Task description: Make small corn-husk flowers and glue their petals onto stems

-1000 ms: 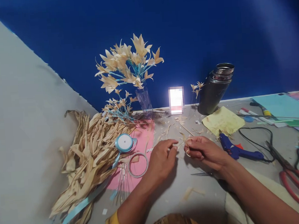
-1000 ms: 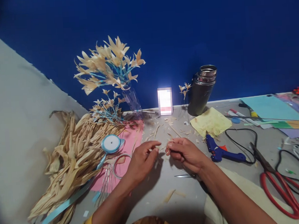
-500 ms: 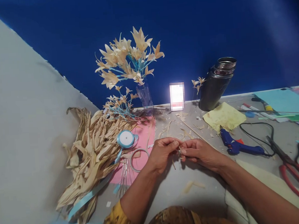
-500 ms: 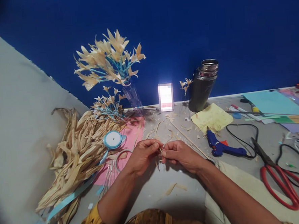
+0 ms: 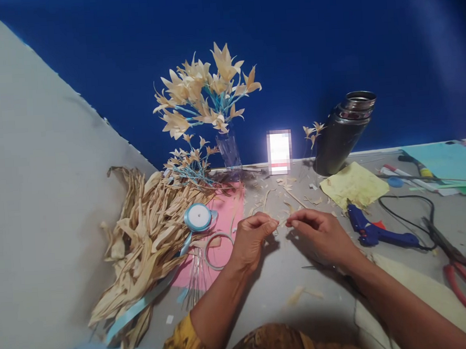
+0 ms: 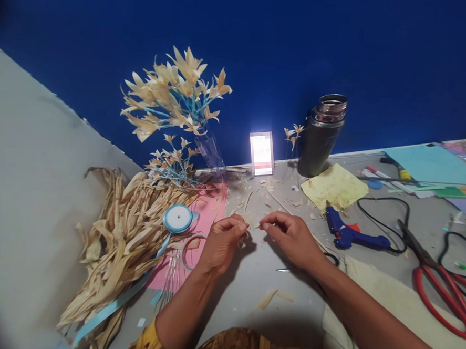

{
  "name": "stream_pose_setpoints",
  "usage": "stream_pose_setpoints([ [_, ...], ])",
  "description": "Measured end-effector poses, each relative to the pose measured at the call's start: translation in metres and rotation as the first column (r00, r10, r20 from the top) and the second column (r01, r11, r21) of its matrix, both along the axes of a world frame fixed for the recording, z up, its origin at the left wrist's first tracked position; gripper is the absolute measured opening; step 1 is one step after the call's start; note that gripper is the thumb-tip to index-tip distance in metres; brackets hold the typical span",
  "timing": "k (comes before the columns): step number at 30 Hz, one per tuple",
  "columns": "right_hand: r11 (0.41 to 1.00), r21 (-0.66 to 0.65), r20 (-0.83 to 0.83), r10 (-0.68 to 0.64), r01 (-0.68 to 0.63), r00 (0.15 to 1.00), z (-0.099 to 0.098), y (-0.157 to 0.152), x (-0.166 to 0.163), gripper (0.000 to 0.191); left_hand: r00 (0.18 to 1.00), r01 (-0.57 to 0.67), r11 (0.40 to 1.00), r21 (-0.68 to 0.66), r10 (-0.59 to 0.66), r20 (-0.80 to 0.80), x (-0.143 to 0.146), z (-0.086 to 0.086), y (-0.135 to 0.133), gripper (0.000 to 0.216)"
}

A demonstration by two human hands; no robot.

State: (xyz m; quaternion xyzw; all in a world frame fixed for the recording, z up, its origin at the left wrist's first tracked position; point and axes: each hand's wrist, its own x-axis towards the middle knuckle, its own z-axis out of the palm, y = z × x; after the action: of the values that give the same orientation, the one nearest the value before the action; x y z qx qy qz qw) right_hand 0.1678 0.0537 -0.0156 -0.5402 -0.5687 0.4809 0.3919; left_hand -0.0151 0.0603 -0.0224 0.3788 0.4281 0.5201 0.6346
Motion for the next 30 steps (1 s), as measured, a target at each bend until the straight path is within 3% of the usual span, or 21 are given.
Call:
stream_pose_setpoints([
  [4, 0.985, -0.127, -0.213, 0.086, -0.115, 0.973, -0.004, -0.005, -0.011, 0.030, 0.994, 0.030, 0.999, 0.040, -0.026, -0.105, 0.005, -0.003, -0.005, 0.019],
  [7, 0.970, -0.206, -0.293, 0.065, -0.129, 0.954, -0.008, -0.004, -0.012, 0.030, 0.985, 0.041, 0.997, 0.064, -0.029, -0.173, 0.004, -0.003, -0.005, 0.016],
  [9, 0.973, -0.211, -0.268, 0.030, -0.089, 0.963, -0.009, -0.002, -0.009, 0.032, 0.964, -0.012, 0.994, 0.108, 0.040, -0.261, 0.000, -0.001, -0.004, 0.018],
  [12, 0.979, -0.196, -0.206, 0.017, -0.058, 0.978, -0.005, 0.001, -0.004, 0.035, 0.872, -0.150, 0.948, 0.282, 0.261, -0.414, -0.009, 0.004, -0.001, 0.022],
  [14, 0.979, -0.194, -0.199, 0.024, -0.064, 0.980, -0.003, 0.000, -0.002, 0.037, 0.824, -0.172, 0.928, 0.330, 0.319, -0.468, -0.013, 0.008, -0.002, 0.025],
  [19, 0.982, -0.180, -0.124, 0.039, -0.061, 0.992, -0.003, -0.003, -0.005, 0.033, 0.840, -0.075, 0.961, 0.265, 0.204, -0.503, -0.011, 0.014, -0.009, 0.041],
  [24, 0.995, 0.093, 0.136, 0.034, -0.047, 0.990, -0.007, -0.008, -0.006, 0.020, 0.919, 0.065, 0.984, 0.164, 0.005, -0.393, -0.004, 0.014, -0.010, 0.029],
  [27, 0.968, 0.236, 0.240, 0.031, -0.090, 0.970, -0.007, -0.008, -0.006, 0.018, 0.890, 0.164, 0.979, 0.119, -0.095, -0.446, -0.003, 0.014, -0.010, 0.031],
  [30, 0.954, 0.287, 0.245, 0.019, -0.091, 0.969, -0.007, -0.008, -0.005, 0.016, 0.879, 0.194, 0.979, 0.069, -0.142, -0.455, -0.002, 0.014, -0.011, 0.020],
])
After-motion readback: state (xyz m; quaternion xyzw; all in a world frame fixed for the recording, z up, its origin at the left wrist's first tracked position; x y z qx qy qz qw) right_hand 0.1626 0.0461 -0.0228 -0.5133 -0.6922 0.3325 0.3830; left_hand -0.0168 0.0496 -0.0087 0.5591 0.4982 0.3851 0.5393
